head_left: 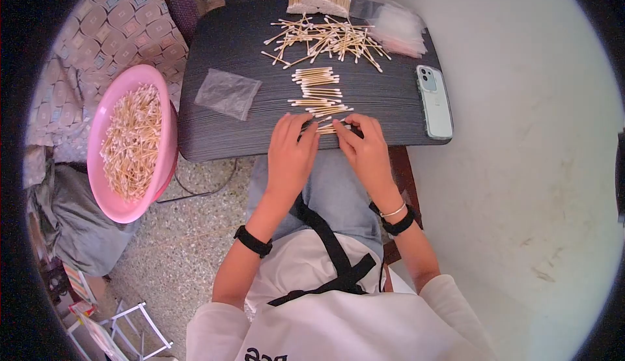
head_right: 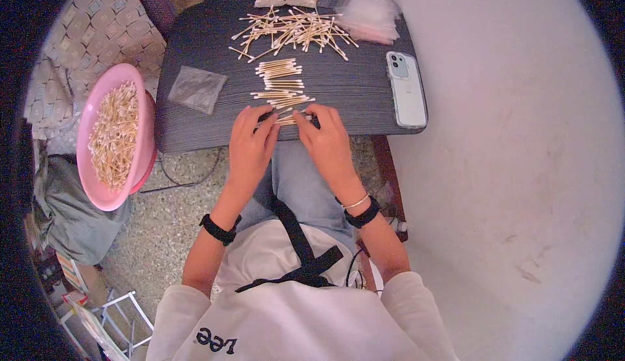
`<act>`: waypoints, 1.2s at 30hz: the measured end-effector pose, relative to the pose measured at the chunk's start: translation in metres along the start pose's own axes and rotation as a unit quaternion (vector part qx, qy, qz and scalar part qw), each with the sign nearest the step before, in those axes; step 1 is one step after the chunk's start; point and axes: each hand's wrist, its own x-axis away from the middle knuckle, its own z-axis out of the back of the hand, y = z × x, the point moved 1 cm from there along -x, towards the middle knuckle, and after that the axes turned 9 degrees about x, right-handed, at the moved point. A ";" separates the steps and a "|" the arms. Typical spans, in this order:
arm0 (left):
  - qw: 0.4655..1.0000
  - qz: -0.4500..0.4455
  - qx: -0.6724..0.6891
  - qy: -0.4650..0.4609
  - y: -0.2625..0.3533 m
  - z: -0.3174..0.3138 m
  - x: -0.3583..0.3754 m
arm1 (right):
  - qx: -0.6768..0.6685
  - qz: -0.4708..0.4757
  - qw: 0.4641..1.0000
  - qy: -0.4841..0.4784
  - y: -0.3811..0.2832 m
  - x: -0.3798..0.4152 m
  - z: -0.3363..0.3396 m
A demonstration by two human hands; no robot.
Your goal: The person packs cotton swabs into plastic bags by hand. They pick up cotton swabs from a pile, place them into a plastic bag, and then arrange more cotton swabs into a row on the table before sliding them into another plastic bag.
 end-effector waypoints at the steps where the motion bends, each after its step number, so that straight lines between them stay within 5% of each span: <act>1: 1.000 -0.004 -0.001 0.002 0.000 0.000 -0.001 | -0.007 -0.007 1.000 -0.001 -0.001 0.000 0.000; 22: 0.997 0.003 0.075 -0.030 -0.015 -0.007 -0.007 | -0.073 0.017 0.997 -0.030 0.006 -0.016 -0.002; 36: 0.984 0.089 0.153 0.018 -0.014 -0.005 -0.011 | -0.170 -0.100 0.979 -0.045 0.012 -0.026 -0.009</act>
